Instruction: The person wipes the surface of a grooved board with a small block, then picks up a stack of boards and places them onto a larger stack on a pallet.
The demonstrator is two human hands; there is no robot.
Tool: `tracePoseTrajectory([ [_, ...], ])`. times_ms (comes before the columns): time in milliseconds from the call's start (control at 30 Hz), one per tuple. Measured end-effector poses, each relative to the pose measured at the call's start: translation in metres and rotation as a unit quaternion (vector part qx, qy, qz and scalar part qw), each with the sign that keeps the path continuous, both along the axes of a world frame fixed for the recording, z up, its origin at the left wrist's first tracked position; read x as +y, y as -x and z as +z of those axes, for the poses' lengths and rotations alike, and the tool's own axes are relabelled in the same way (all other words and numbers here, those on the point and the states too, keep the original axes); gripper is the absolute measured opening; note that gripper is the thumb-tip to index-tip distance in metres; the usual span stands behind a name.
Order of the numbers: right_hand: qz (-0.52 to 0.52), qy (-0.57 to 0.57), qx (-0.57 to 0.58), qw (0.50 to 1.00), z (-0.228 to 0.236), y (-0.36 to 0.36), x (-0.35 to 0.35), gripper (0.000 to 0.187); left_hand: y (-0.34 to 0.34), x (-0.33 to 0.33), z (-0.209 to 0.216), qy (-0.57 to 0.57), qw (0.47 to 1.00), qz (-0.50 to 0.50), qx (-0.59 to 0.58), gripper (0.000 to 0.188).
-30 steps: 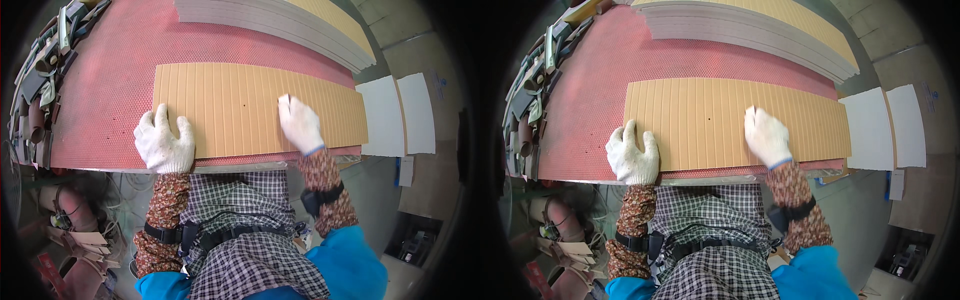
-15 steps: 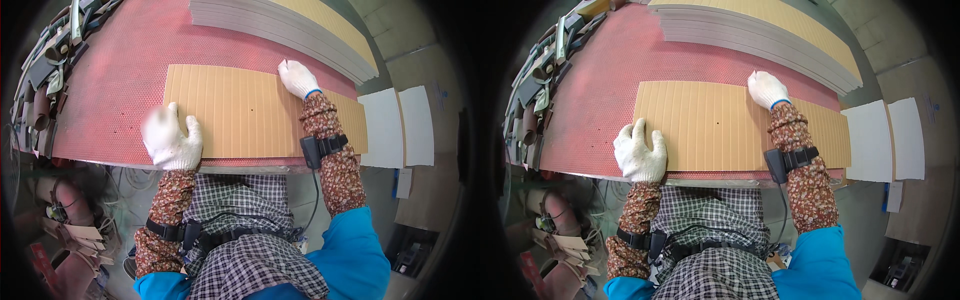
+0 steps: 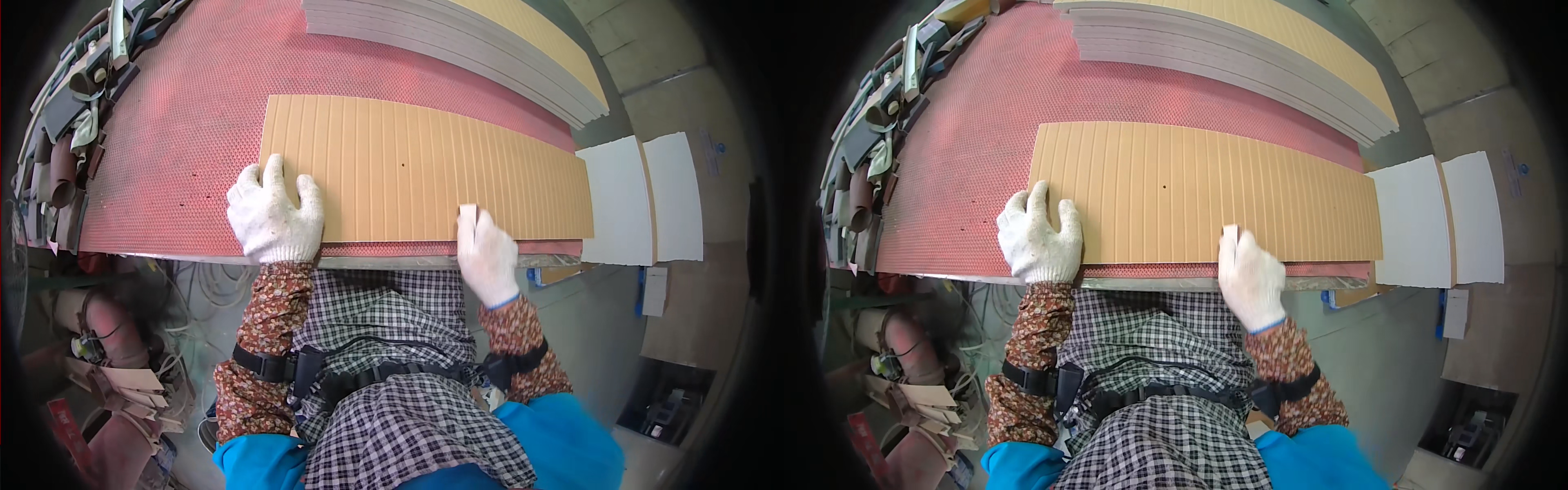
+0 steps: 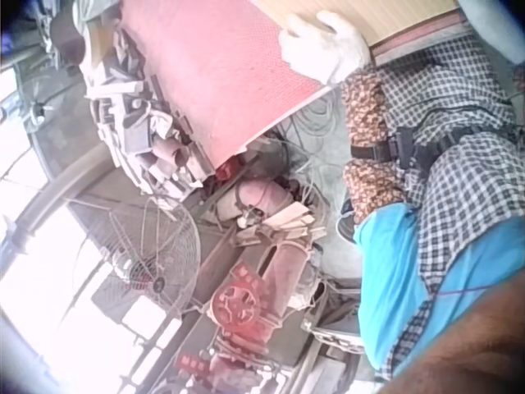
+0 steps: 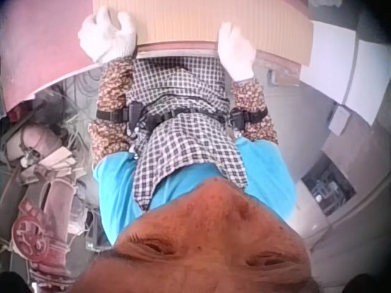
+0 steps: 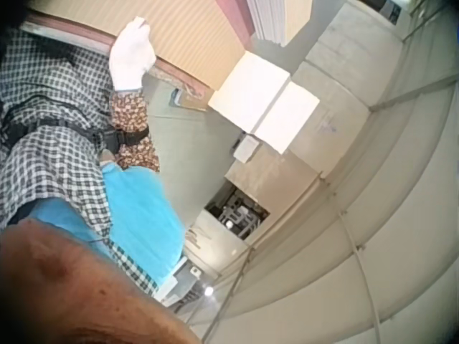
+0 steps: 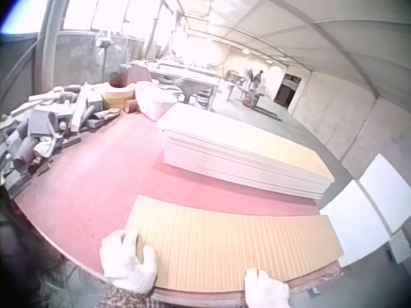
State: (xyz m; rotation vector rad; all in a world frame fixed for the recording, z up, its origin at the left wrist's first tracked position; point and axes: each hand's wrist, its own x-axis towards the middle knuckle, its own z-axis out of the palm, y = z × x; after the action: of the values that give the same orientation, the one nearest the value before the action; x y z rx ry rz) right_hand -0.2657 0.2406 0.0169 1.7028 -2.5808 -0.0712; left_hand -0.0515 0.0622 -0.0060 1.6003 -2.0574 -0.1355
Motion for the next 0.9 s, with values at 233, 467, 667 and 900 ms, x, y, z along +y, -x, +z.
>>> tracePoseTrajectory([
  [233, -0.050, 0.009, -0.054, 0.997, -0.001, -0.024, 0.036, 0.028, -0.001, -0.001, -0.001, -0.011, 1.000, -0.003, -0.004, 0.048],
  [467, -0.024, -0.003, -0.072, 0.997, 0.002, -0.030, 0.032, 0.027, -0.001, -0.002, -0.001, -0.001, 1.000, -0.002, 0.000, 0.049],
  [667, 0.003, -0.018, -0.032, 0.999, 0.011, -0.028, 0.014, 0.025, -0.001, -0.001, 0.000, 0.006, 1.000, -0.005, -0.003, 0.048],
  [900, 0.004, -0.033, -0.039, 0.999, 0.002, 0.041, -0.082, 0.029, -0.001, -0.001, 0.000, 0.000, 1.000, -0.008, 0.001, 0.048],
])
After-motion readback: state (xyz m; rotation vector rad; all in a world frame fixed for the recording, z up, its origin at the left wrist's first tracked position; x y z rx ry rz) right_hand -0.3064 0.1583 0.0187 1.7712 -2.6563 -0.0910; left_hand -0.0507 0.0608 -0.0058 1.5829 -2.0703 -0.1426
